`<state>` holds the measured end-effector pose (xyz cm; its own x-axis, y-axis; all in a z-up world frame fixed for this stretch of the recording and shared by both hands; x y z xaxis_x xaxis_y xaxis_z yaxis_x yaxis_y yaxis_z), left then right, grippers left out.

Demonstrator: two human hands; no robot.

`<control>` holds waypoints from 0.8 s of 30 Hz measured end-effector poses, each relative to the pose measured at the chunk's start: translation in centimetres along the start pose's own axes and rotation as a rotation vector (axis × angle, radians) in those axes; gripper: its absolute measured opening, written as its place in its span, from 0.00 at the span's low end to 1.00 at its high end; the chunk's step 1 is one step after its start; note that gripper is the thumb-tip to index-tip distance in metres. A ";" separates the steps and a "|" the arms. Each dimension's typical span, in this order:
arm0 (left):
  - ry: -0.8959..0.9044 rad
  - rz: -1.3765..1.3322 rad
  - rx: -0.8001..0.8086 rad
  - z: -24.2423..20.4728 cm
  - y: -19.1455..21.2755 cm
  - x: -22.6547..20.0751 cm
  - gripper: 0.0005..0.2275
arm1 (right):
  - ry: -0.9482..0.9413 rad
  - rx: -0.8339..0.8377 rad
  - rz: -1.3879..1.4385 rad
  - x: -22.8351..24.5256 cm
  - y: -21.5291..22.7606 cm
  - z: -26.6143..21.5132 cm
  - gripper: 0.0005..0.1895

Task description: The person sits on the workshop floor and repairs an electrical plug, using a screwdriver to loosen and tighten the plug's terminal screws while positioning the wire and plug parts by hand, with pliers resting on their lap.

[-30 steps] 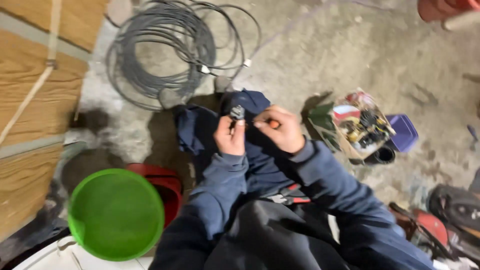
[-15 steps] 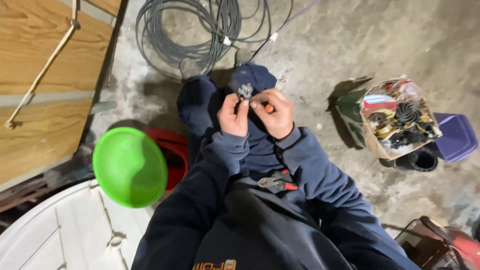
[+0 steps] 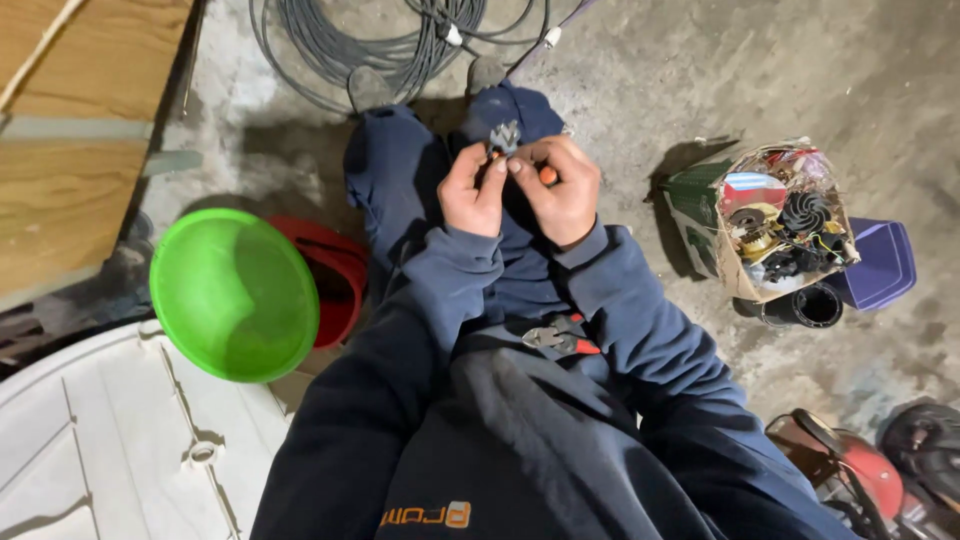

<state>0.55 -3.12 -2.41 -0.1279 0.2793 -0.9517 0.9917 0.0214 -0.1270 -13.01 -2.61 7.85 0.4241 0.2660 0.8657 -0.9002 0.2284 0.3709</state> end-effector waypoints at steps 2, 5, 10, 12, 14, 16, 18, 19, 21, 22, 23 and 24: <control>0.003 -0.004 -0.002 0.3 0.1 0.3 0.09 | -0.010 -0.007 -0.009 0.1 -0.3 0.2 0.06; -0.005 -0.062 0.020 0.4 0.0 0.3 0.10 | 0.015 -0.003 -0.027 0.5 -0.5 0.4 0.05; -0.013 0.014 0.008 0.5 -0.1 0.9 0.12 | -0.019 -0.029 -0.077 1.0 -0.8 0.4 0.06; -0.011 -0.003 0.030 0.1 -0.1 -1.0 0.13 | -0.013 -0.040 -0.075 1.0 -0.9 0.3 0.06; -0.011 -0.024 0.055 -0.1 -0.2 -2.1 0.13 | -0.005 -0.052 -0.078 1.2 -1.0 0.4 0.06; -0.026 0.030 -0.010 -0.4 -0.1 -2.7 0.13 | -0.022 -0.056 -0.112 1.7 -1.0 0.6 0.06; -0.028 0.025 -0.050 -0.6 -0.5 -2.8 0.12 | -0.017 -0.059 -0.138 2.1 -1.2 0.7 0.06; -0.027 0.022 -0.086 -0.8 -0.5 -2.9 0.12 | -0.017 -0.064 -0.165 2.3 -1.3 0.6 0.07; -0.020 0.006 -0.110 -1.0 -0.7 -2.8 0.12 | 0.011 -0.058 -0.186 2.3 -1.5 0.6 0.08; -0.013 -0.011 -0.129 -1.0 -0.8 -2.7 0.11 | 0.039 -0.057 -0.210 2.3 -1.6 0.7 0.09; -0.011 -0.012 -0.136 -1.1 -0.8 -2.7 0.11 | 0.039 -0.051 -0.207 2.1 -1.6 0.5 0.09; -0.011 0.000 -0.154 -1.2 -0.8 -2.7 0.11 | 0.026 -0.053 -0.191 1.9 -1.6 0.4 0.10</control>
<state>0.14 -2.73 0.56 -0.1277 0.2685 -0.9548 0.9820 0.1691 -0.0838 -10.80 -2.83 8.99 0.5896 0.2369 0.7722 -0.7969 0.3261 0.5085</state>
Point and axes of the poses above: each hand's wrist, its own z-axis towards the middle knuckle, its own y-axis out of the back of the hand, x = y × z, the point moved 3 cm from there along z, towards the middle knuckle, and after that the axes turned 12 degrees about y, right-handed, at the moved point
